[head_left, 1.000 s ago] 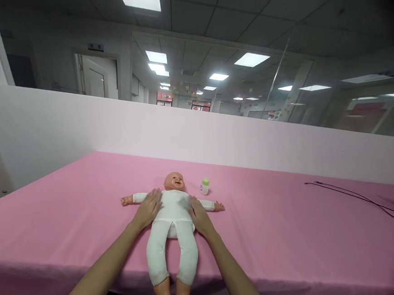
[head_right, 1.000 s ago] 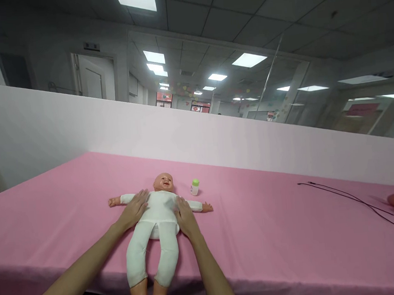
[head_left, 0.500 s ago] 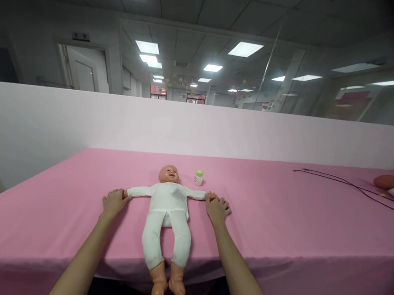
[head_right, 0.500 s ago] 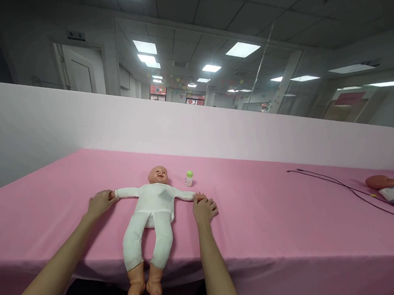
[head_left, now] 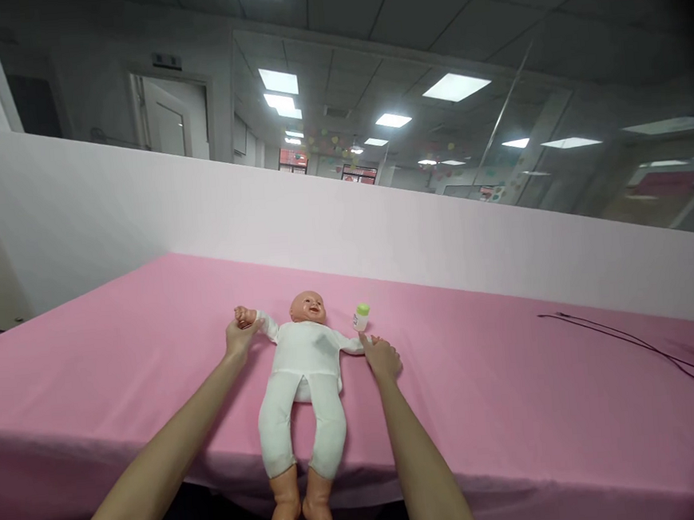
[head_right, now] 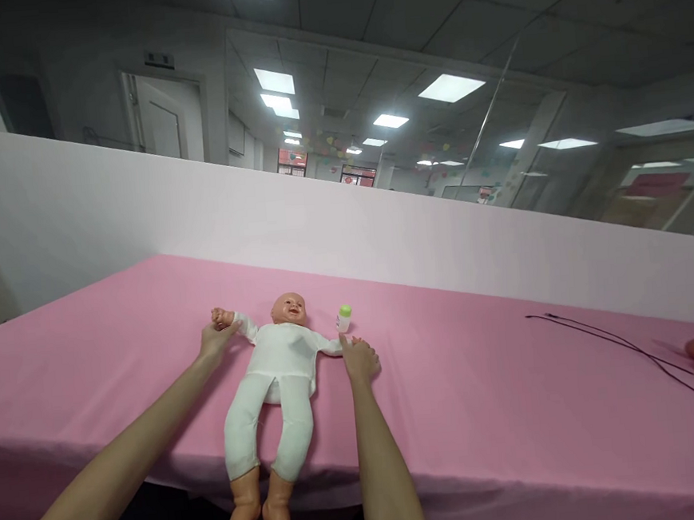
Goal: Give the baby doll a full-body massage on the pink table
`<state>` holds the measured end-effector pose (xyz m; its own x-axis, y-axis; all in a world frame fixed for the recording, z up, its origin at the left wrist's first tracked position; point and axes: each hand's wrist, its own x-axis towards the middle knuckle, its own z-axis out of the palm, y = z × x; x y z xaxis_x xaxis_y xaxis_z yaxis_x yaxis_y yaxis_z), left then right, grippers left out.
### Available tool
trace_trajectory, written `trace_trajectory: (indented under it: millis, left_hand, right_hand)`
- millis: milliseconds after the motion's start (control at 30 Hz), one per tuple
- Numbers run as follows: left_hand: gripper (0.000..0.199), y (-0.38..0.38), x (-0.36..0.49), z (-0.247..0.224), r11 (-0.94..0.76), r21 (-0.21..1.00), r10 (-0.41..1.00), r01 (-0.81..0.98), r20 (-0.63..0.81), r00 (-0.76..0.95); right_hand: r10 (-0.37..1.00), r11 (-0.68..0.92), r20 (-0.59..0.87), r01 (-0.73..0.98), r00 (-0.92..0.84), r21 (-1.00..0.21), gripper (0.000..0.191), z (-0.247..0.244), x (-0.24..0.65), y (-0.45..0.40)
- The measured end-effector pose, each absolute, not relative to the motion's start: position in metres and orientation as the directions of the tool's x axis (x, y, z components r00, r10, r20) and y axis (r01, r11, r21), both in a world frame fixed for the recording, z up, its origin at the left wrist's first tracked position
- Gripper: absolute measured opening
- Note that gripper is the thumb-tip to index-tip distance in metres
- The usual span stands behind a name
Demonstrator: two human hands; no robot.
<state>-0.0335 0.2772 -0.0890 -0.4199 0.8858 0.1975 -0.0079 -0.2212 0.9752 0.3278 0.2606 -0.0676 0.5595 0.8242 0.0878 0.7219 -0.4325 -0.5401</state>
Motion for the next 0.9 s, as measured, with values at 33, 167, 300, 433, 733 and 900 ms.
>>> trace_trajectory:
  millis: [33, 167, 300, 433, 733, 900]
  left_hand:
    - [0.027, 0.281, -0.024, -0.091, -0.227, 0.973, 0.882, -0.038, 0.188, -0.433]
    - [0.026, 0.289, -0.009, -0.089, -0.283, 0.957, 0.905, -0.059, 0.246, -0.347]
    - [0.018, 0.282, -0.024, -0.082, -0.352, 0.936, 0.936, -0.013, 0.351, -0.038]
    - [0.022, 0.270, -0.041, -0.081, -0.391, 0.917, 0.907, 0.082, 0.368, 0.202]
    - [0.038, 0.273, -0.048, -0.090, -0.431, 0.886, 0.862, 0.173, 0.347, 0.369]
    - [0.030, 0.278, -0.051, -0.097, -0.455, 0.887, 0.834, 0.078, 0.393, 0.388]
  right_hand:
    - [0.831, -0.426, 0.083, 0.725, 0.550, -0.541, 0.068, -0.068, 0.329, 0.263]
    - [0.893, -0.257, 0.047, 0.594, 0.447, -0.762, 0.055, -0.076, 0.337, 0.269]
    - [0.958, 0.135, 0.188, 0.238, 0.215, -0.962, 0.069, -0.080, 0.347, 0.264]
    - [0.966, 0.236, 0.205, 0.207, -0.157, -0.950, 0.065, -0.071, 0.351, 0.242]
    - [0.717, 0.697, 0.357, 0.642, -0.599, -0.321, 0.033, -0.064, 0.329, 0.204]
    - [0.769, 0.638, 0.417, 0.627, -0.484, -0.447, 0.034, -0.074, 0.337, 0.213]
